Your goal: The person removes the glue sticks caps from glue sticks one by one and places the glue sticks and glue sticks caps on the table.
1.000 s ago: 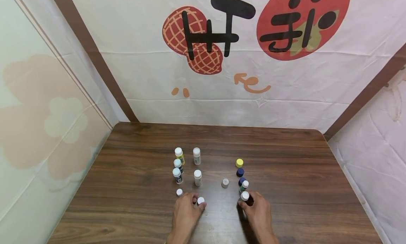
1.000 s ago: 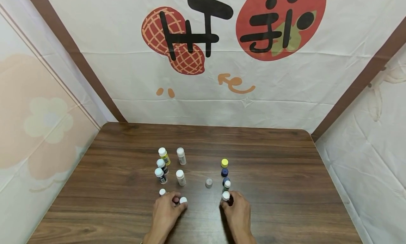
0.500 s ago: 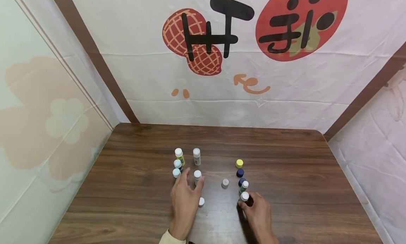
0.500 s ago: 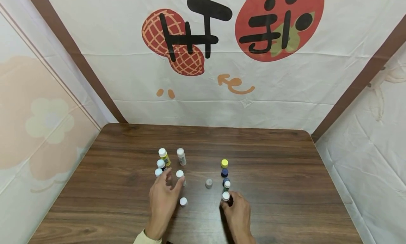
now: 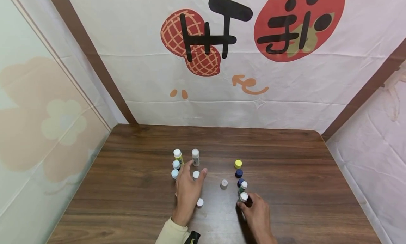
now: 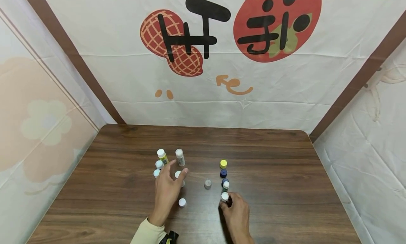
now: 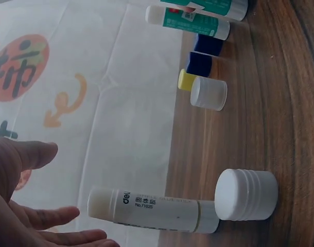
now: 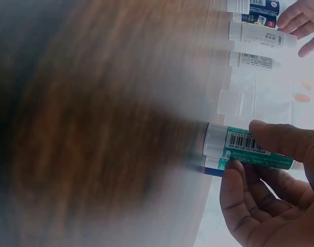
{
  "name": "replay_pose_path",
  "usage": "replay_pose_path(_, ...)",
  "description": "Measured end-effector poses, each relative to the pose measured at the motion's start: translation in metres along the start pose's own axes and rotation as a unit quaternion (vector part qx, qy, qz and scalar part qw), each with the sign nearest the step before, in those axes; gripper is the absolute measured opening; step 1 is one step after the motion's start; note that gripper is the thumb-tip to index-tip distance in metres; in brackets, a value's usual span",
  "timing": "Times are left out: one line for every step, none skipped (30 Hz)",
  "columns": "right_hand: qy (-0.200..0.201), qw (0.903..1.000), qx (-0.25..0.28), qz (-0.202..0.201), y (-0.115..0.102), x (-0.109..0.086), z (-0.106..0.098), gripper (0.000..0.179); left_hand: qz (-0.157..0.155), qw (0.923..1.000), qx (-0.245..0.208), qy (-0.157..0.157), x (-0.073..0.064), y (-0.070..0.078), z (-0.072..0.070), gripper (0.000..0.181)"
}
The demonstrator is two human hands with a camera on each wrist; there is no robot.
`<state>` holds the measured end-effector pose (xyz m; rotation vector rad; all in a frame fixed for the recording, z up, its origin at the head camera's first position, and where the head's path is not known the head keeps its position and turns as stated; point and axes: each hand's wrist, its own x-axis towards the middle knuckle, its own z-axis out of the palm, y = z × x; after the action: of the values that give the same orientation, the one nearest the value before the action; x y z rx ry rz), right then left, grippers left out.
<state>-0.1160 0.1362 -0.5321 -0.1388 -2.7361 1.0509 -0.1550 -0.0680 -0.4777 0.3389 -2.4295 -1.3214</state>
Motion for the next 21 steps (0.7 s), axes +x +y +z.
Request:
replay_pose_path(0.000,1.0000,0.000,-0.002,0.000,0.000,0.000,0.024,-0.001,1.0000,0.000,-0.001,0.002,0.000,0.000,0.056)
replay_pose_path(-0.001,1.0000,0.001,-0.002,-0.001,0.000,0.000,0.023,-0.001,1.0000,0.000,0.000,0.004,0.000,0.000,0.055)
replay_pose_path(-0.001,1.0000,0.002,-0.002,-0.001,0.000,0.000,0.023,0.003,1.0000,0.003,0.001,0.007,0.000,-0.001,0.055)
replay_pose_path(-0.001,1.0000,0.003,-0.002,-0.001,0.000,0.000,0.023,0.008,0.9999,0.006,0.004,0.010,0.000,-0.001,0.055)
replay_pose_path(-0.002,1.0000,0.003,-0.003,-0.001,0.000,-0.001,0.022,0.014,0.9998,0.011,0.006,0.013,0.000,-0.001,0.054)
replay_pose_path(-0.002,1.0000,0.003,-0.002,-0.002,-0.001,-0.001,0.022,0.021,0.9996,0.020,0.007,0.016,0.001,-0.001,0.053)
replay_pose_path(-0.002,1.0000,0.003,-0.001,-0.002,-0.001,-0.001,0.022,0.030,0.9990,0.031,0.010,0.019,0.002,-0.001,0.052)
replay_pose_path(-0.002,1.0000,0.003,0.000,-0.001,-0.001,-0.001,0.023,0.037,0.9985,0.040,0.011,0.023,0.002,0.000,0.050)
replay_pose_path(-0.001,1.0000,0.002,0.000,-0.001,-0.001,-0.001,0.023,0.045,0.9976,0.051,0.013,0.026,0.003,0.000,0.048)
replay_pose_path(-0.001,1.0000,0.002,0.000,-0.001,-0.001,-0.001,0.023,0.052,0.9967,0.061,0.013,0.029,0.004,0.000,0.046)
replay_pose_path(0.000,1.0000,0.001,-0.001,-0.001,-0.001,-0.001,0.023,0.059,0.9956,0.071,0.014,0.032,0.005,0.000,0.044)
replay_pose_path(0.000,1.0000,-0.001,0.000,0.000,-0.001,0.000,0.023,0.067,0.9943,0.082,0.015,0.035,0.006,0.000,0.041)
replay_pose_path(0.001,1.0000,-0.001,-0.001,0.000,-0.001,0.000,0.023,0.073,0.9929,0.093,0.015,0.038,0.007,0.001,0.039)
replay_pose_path(0.001,1.0000,-0.002,0.001,0.000,-0.001,0.000,0.023,0.079,0.9917,0.100,0.016,0.040,0.007,0.001,0.036)
replay_pose_path(0.001,1.0000,-0.003,0.001,0.000,-0.001,0.000,0.024,0.085,0.9904,0.108,0.018,0.042,0.008,0.002,0.035)
replay_pose_path(0.000,1.0000,-0.004,0.002,0.000,-0.001,0.000,0.024,0.090,0.9894,0.113,0.018,0.045,0.008,0.002,0.032)
replay_pose_path(-0.001,1.0000,-0.004,0.003,0.000,-0.001,0.000,0.024,0.094,0.9882,0.119,0.019,0.047,0.008,0.003,0.031)
replay_pose_path(-0.002,1.0000,-0.004,0.005,0.000,-0.001,0.000,0.024,0.098,0.9871,0.125,0.019,0.049,0.008,0.003,0.030)
replay_pose_path(-0.002,1.0000,-0.004,0.006,0.000,0.000,0.000,0.024,0.101,0.9863,0.129,0.020,0.051,0.008,0.004,0.030)
replay_pose_path(-0.003,1.0000,-0.004,0.008,0.000,0.000,0.000,0.024,0.103,0.9858,0.131,0.019,0.053,0.007,0.005,0.030)
replay_pose_path(-0.004,0.9999,-0.004,0.009,0.000,0.001,0.000,0.024,0.103,0.9853,0.135,0.017,0.055,0.007,0.005,0.030)
